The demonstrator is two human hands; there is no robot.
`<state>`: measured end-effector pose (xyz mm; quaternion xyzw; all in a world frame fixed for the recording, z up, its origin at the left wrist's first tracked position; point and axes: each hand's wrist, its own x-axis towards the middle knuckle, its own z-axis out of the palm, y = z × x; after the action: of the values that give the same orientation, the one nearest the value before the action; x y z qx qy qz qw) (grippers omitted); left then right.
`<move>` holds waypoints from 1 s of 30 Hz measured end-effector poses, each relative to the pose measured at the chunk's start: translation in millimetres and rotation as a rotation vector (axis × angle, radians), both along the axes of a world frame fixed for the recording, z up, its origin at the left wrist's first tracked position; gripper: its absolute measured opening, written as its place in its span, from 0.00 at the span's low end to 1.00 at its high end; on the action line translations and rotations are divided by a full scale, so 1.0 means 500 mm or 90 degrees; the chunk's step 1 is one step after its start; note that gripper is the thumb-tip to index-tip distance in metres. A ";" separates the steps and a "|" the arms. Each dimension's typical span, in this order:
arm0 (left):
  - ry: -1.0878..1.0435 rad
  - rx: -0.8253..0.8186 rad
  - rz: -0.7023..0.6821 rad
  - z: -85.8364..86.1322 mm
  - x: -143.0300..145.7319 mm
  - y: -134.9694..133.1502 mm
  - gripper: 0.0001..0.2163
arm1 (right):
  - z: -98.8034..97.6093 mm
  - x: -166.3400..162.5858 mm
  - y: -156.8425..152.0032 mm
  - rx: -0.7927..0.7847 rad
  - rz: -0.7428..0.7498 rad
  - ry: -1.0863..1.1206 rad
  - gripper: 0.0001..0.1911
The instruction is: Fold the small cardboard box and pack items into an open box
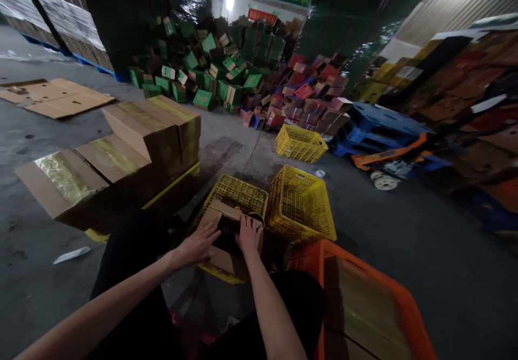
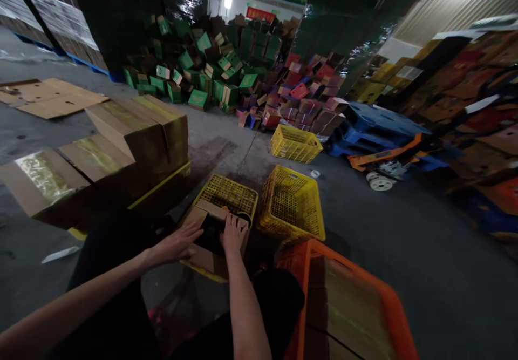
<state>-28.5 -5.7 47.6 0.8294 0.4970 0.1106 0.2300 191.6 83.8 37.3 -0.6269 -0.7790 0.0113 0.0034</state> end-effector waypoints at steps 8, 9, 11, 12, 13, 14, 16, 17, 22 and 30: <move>0.046 0.011 0.033 -0.037 0.187 0.038 0.32 | -0.007 0.010 -0.001 0.003 0.003 -0.002 0.30; 0.066 0.014 0.077 -0.043 0.187 0.038 0.33 | -0.008 0.010 -0.003 0.018 0.004 -0.001 0.30; 0.084 0.039 0.124 -0.050 0.174 0.033 0.34 | -0.010 0.010 -0.008 0.038 0.003 0.004 0.30; 0.084 0.061 0.124 -0.049 0.165 0.030 0.35 | -0.010 0.009 -0.010 0.044 0.001 0.007 0.31; 0.083 0.086 0.122 -0.047 0.155 0.026 0.35 | -0.010 0.009 -0.011 0.049 0.001 0.010 0.31; 0.084 0.112 0.126 -0.042 0.144 0.023 0.36 | -0.010 0.009 -0.013 0.049 0.003 0.014 0.31; 0.093 0.142 0.158 -0.029 0.120 0.021 0.37 | -0.008 0.008 -0.015 0.041 0.009 0.021 0.33; 0.098 0.147 0.184 -0.022 0.107 0.021 0.38 | -0.007 0.008 -0.016 0.035 0.012 0.023 0.34; 0.101 0.164 0.295 -0.008 0.027 0.035 0.39 | 0.000 0.004 -0.019 0.014 0.009 0.032 0.40; 0.076 0.099 0.368 -0.072 -0.015 0.047 0.33 | 0.002 0.001 -0.021 0.014 0.013 0.034 0.41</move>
<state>-36.2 17.7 11.7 0.6740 0.7149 0.1599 0.0951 192.3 73.5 38.2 -0.6180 -0.7853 0.0194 0.0313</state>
